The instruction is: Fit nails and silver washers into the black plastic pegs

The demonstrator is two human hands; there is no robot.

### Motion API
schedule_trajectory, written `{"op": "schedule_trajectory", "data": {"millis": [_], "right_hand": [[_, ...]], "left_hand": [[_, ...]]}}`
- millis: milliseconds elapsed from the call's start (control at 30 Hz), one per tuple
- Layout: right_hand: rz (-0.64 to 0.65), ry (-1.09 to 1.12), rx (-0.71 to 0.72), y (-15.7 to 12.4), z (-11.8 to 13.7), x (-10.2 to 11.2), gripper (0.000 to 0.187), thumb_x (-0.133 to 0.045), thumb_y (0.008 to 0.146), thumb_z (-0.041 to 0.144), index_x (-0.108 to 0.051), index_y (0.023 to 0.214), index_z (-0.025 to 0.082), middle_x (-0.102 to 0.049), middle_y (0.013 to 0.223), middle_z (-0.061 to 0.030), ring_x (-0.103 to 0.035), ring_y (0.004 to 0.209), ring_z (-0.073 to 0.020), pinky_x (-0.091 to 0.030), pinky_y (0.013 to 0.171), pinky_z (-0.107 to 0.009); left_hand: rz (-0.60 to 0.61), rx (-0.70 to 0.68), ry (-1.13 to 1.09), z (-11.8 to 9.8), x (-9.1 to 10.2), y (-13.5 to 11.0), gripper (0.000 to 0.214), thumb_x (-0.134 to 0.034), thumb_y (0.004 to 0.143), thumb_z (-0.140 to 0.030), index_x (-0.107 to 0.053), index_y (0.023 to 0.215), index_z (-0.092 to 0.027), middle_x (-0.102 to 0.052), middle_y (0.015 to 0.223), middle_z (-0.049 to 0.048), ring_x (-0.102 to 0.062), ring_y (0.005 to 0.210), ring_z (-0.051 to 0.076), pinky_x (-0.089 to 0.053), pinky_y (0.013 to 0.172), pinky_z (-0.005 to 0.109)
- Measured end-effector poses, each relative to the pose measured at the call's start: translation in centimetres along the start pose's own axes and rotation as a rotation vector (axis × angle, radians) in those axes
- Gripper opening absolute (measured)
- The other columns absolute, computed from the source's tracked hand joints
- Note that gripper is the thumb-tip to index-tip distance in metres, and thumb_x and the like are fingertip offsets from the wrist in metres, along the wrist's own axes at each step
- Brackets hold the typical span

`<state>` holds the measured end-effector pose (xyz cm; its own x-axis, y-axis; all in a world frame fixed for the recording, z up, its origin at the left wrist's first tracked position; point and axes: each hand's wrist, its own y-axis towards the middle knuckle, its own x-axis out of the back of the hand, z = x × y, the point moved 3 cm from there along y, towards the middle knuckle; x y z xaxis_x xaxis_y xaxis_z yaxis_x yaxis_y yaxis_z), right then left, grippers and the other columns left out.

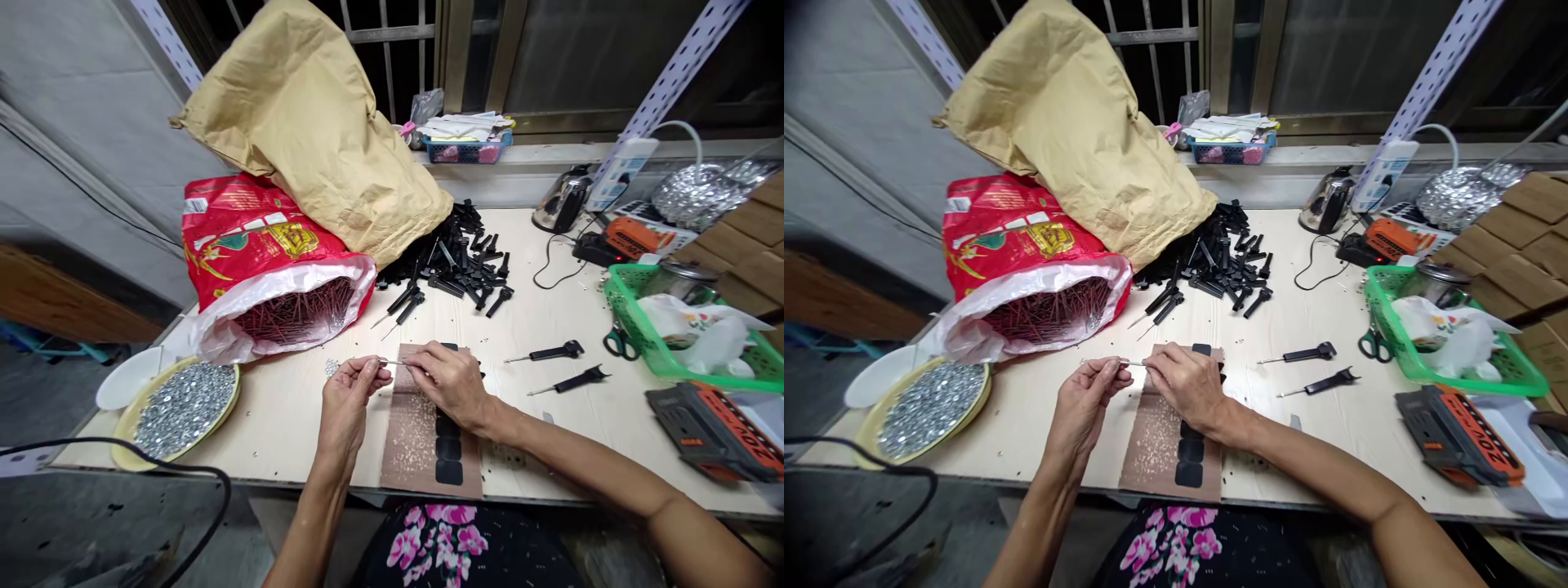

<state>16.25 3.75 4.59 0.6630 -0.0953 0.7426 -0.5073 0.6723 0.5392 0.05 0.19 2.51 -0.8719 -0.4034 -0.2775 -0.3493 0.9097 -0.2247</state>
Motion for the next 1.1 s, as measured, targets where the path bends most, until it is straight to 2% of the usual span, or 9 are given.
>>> {"op": "schedule_trajectory", "data": {"millis": [233,400,533,733,1100], "right_hand": [[-0.013,-0.061,0.005,-0.7,-0.8,0.2,0.017,-0.049,0.092,0.021,-0.065,0.097,0.020,-0.065,0.089,-0.0025,-0.059,0.077,-0.0125,-0.040,0.068,-0.024],[-0.015,-0.143,-0.003,-1.0,-0.7,0.2,0.014,-0.051,0.091,0.022,-0.064,0.093,0.020,-0.065,0.088,-0.0025,-0.058,0.077,-0.0143,-0.036,0.066,-0.027],[-0.012,-0.183,0.006,-1.2,-0.7,0.3,0.016,-0.048,0.093,0.023,-0.063,0.093,0.019,-0.066,0.088,-0.0035,-0.056,0.081,-0.0155,-0.033,0.066,-0.028],[0.031,-0.270,0.033,-1.6,-1.6,0.0,0.020,-0.044,0.095,0.024,-0.062,0.088,0.020,-0.064,0.081,-0.0032,-0.052,0.076,-0.0156,-0.031,0.066,-0.030],[0.010,-0.245,0.026,-2.1,-2.6,-0.8,0.020,-0.044,0.095,0.022,-0.062,0.086,0.019,-0.061,0.075,-0.0037,-0.052,0.074,-0.0155,-0.030,0.064,-0.029]], "left_hand": [[0.017,-0.062,0.062,-0.1,-1.1,-0.1,0.027,-0.077,0.066,-0.029,-0.065,0.084,-0.012,-0.066,0.070,0.0013,-0.061,0.064,0.011,-0.051,0.069,0.026],[0.016,-0.057,0.143,0.4,-1.2,0.0,0.031,-0.076,0.067,-0.032,-0.067,0.089,-0.012,-0.065,0.066,0.0009,-0.061,0.062,0.012,-0.050,0.069,0.027],[0.034,-0.063,0.185,0.8,-1.2,0.4,0.030,-0.076,0.066,-0.032,-0.068,0.086,-0.012,-0.065,0.067,0.0009,-0.060,0.061,0.012,-0.049,0.066,0.026],[0.085,-0.027,0.183,1.5,-1.8,0.9,0.027,-0.076,0.066,-0.032,-0.067,0.081,-0.012,-0.063,0.064,-0.0001,-0.058,0.058,0.010,-0.047,0.062,0.023],[0.102,-0.020,0.215,2.1,-2.3,1.4,0.027,-0.076,0.066,-0.034,-0.067,0.081,-0.013,-0.062,0.065,-0.0007,-0.058,0.058,0.010,-0.046,0.062,0.023]]}}
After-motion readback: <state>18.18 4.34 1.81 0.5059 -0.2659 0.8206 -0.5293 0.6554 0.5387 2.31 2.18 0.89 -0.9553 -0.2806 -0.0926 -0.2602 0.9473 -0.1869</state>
